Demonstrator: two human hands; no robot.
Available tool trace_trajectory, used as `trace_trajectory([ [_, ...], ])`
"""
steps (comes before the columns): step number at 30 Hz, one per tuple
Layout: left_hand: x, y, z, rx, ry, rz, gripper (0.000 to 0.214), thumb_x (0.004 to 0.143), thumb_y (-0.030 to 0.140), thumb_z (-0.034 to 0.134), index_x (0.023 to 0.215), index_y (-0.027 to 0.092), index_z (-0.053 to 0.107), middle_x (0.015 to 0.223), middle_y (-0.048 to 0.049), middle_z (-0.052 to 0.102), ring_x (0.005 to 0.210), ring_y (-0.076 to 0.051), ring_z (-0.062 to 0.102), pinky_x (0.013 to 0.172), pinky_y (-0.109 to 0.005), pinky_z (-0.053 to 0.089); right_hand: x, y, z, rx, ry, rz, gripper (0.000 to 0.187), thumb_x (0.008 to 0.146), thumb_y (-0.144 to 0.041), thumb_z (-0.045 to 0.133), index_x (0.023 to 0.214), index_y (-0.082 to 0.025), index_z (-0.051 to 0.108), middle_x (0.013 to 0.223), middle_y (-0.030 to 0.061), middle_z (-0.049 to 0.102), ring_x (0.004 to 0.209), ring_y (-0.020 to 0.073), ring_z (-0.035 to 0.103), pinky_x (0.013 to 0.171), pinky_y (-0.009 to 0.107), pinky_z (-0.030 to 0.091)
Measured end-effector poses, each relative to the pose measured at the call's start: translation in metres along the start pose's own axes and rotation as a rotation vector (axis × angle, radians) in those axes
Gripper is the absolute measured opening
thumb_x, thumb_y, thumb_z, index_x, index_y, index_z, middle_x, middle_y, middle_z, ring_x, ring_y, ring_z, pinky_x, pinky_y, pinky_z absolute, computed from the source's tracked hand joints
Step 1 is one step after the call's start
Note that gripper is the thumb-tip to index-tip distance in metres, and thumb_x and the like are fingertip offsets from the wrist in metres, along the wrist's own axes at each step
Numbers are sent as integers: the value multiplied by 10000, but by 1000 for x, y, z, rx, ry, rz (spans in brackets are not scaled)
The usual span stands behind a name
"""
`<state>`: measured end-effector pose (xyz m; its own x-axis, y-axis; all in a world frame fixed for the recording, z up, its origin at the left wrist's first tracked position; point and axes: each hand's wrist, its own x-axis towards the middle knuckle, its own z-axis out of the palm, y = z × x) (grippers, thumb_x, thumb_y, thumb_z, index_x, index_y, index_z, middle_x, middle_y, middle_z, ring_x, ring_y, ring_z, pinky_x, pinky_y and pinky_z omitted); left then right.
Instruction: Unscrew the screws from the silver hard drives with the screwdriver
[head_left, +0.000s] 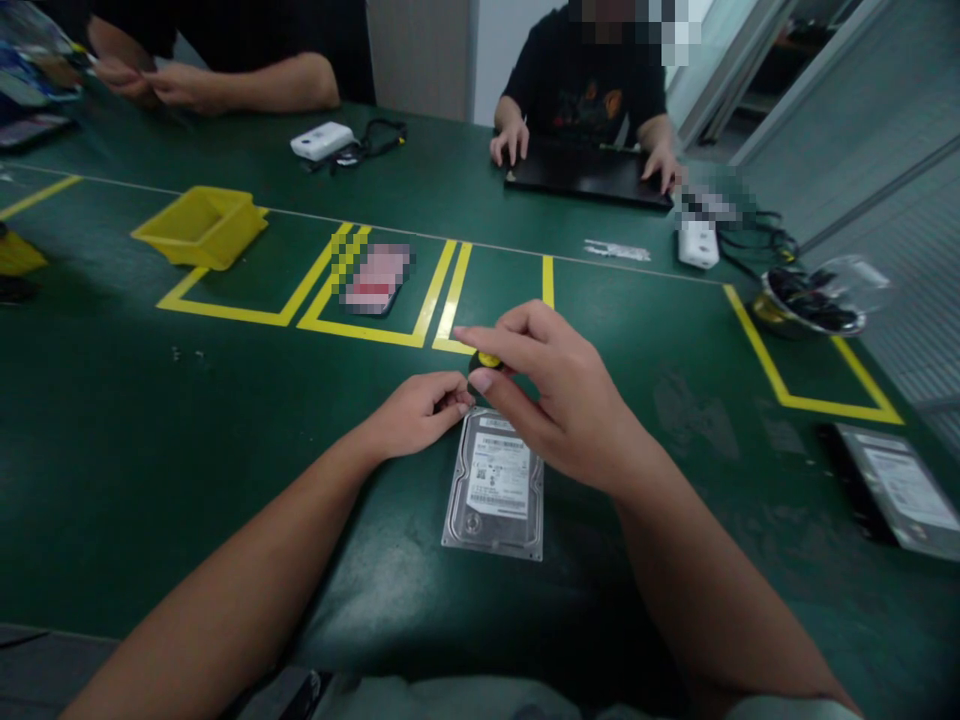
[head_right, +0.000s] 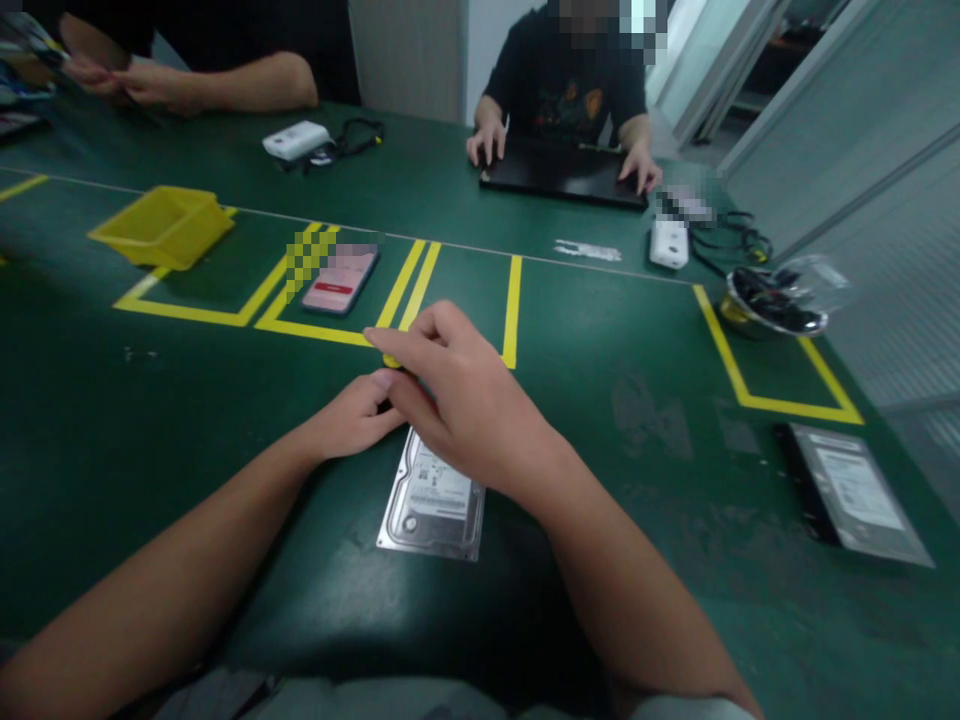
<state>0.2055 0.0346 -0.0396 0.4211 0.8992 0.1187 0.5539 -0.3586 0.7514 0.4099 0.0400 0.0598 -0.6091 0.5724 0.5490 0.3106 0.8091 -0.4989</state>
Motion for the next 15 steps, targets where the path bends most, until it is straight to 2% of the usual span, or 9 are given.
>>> trace_trajectory([
  [5,0,-2,0,-16,-9,11,56,873,161,568,830,161,604,760,22,614,663,-121,539,629,-243,398,1,2,-1,-50,74,-7,267,936,-228,576,1158,-134,691,942,85,590,873,166,566,766,321,482],
  [9,0,-2,0,-17,-2,12,57,868,160,579,814,159,598,758,23,604,666,-117,521,622,-239,383,3,1,-6,-54,63,-30,266,922,-172,566,1167,-142,665,973,76,648,902,158,597,793,308,490],
  [15,0,0,-1,-53,-21,-25,48,858,140,571,823,156,599,755,32,597,655,-109,504,614,-233,372,2,0,-11,-67,55,-12,201,905,-130,531,1061,-155,655,1033,56,712,945,171,639,831,318,499],
])
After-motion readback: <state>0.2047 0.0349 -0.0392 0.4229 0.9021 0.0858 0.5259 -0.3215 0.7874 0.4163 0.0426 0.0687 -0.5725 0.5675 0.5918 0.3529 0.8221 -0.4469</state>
